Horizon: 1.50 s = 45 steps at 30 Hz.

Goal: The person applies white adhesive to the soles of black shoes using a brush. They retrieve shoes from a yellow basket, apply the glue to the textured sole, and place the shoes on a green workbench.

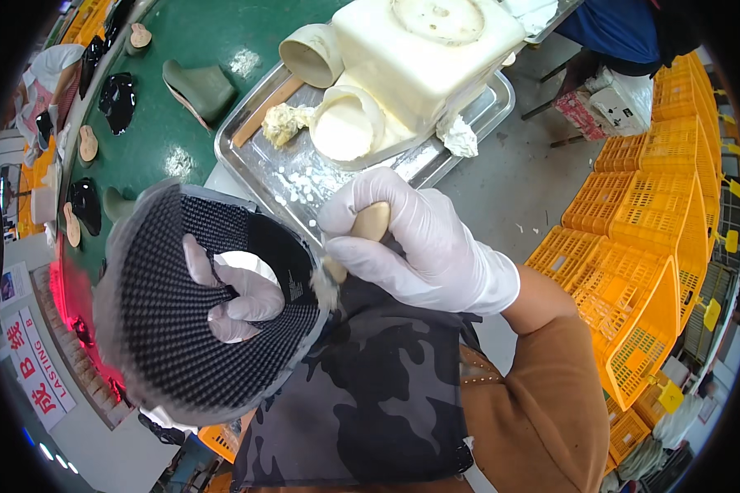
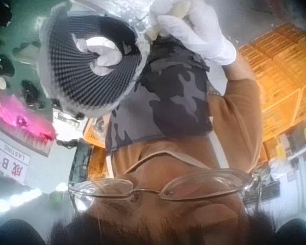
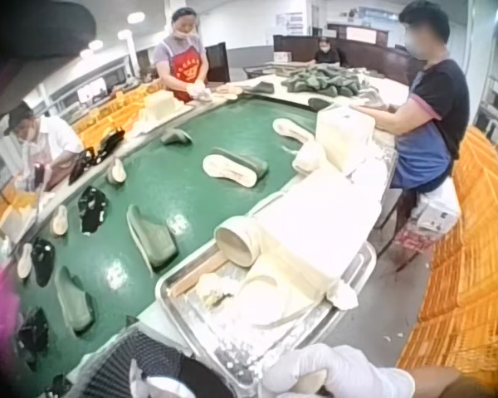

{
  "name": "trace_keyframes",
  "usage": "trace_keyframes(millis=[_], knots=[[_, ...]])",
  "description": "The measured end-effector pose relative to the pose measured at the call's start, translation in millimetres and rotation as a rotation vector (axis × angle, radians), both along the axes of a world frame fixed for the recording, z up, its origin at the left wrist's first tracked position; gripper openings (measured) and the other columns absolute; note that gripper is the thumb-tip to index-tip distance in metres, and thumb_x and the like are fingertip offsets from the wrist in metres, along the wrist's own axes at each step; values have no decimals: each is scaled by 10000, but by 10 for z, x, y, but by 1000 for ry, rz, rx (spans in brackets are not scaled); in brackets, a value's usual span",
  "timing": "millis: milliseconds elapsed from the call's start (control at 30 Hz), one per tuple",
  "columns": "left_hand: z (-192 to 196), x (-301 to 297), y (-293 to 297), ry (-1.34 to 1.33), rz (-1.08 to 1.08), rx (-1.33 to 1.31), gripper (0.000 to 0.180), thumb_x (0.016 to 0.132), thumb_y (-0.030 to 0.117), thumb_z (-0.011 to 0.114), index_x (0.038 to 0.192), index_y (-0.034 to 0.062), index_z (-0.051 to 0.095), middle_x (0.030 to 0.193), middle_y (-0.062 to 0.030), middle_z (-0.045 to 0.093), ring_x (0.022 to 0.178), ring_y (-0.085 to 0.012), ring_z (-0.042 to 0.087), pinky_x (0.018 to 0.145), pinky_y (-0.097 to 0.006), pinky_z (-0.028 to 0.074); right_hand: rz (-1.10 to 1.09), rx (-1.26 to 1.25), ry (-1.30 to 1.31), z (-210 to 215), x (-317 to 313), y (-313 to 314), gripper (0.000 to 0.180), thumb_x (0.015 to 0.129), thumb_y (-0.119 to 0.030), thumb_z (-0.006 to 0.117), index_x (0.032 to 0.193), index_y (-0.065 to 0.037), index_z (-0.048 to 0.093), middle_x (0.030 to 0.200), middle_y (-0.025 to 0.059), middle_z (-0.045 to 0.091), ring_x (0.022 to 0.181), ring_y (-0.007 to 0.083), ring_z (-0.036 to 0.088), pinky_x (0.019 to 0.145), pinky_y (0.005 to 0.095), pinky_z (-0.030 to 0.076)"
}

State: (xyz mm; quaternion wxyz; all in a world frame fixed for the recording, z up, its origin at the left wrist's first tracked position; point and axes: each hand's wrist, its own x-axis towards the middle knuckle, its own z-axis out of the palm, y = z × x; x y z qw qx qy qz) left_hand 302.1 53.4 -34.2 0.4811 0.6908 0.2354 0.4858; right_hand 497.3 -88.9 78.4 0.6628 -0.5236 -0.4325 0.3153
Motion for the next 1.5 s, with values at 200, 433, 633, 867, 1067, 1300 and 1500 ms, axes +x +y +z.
trace_keyframes(millis=[200, 433, 633, 867, 1067, 1300, 1500], knots=[[0, -60, -37, 19, 11, -11, 404, 930, 196, 401, 1254, -46, 413, 1191, -150, 423, 1069, -227, 475, 921, -324, 380, 61, 160, 228, 77, 5, -23, 188, 868, -93, 631, 988, -20, 506, 852, 77, 625, 731, 176, 637, 659, 266, 491], [4, -18, -44, 44, 73, -1, 354, 929, 153, 405, 1234, -24, 446, 1149, -117, 452, 1035, -196, 483, 885, -294, 396, -32, 50, -217, -121, 86, 171, 187, 886, -96, 606, 1011, -28, 484, 840, 77, 616, 727, 169, 632, 662, 259, 487], [218, 6, -80, 27, 110, 14, 368, 900, 116, 473, 1250, 2, 453, 1207, -131, 473, 1102, -246, 486, 941, -347, 394, -186, 255, -57, -131, 135, 349, 154, 925, -24, 518, 1068, -20, 459, 921, 67, 596, 766, 98, 583, 653, 205, 497], [615, -267, 67, 355, 106, 622, 476, 828, 50, 591, 1276, 163, 477, 1200, -189, 546, 1126, -408, 496, 964, -535, 387, -287, 221, -135, 145, 431, 301, 114, 944, -74, 500, 1046, -33, 470, 926, 68, 593, 783, 80, 589, 618, 171, 494], [791, -472, 47, 590, 103, 827, 370, 716, 83, 683, 1054, 196, 582, 1188, -153, 547, 1096, -410, 499, 921, -569, 413, -273, 138, -196, 274, 634, 427, 125, 942, -100, 516, 1058, -53, 504, 910, 41, 593, 796, 60, 574, 627, 169, 478], [921, -696, 59, 714, 43, 936, 304, 629, 90, 712, 905, 182, 622, 1167, -140, 537, 1091, -392, 499, 887, -550, 434, -163, 100, -214, 347, 906, 782, 135, 955, -141, 504, 1045, -42, 526, 878, 23, 598, 720, 38, 548, 585, 162, 453], [969, -1017, 127, 259, -85, -240, 283, 864, 120, 531, 1106, -25, 556, 1200, -182, 554, 1017, -318, 579, 874, -431, 465, -167, -32, -115, 229, 1089, 1007, 154, 968, -186, 485, 1024, -61, 555, 845, 14, 616, 590, 34, 527, 555, 153, 436]])
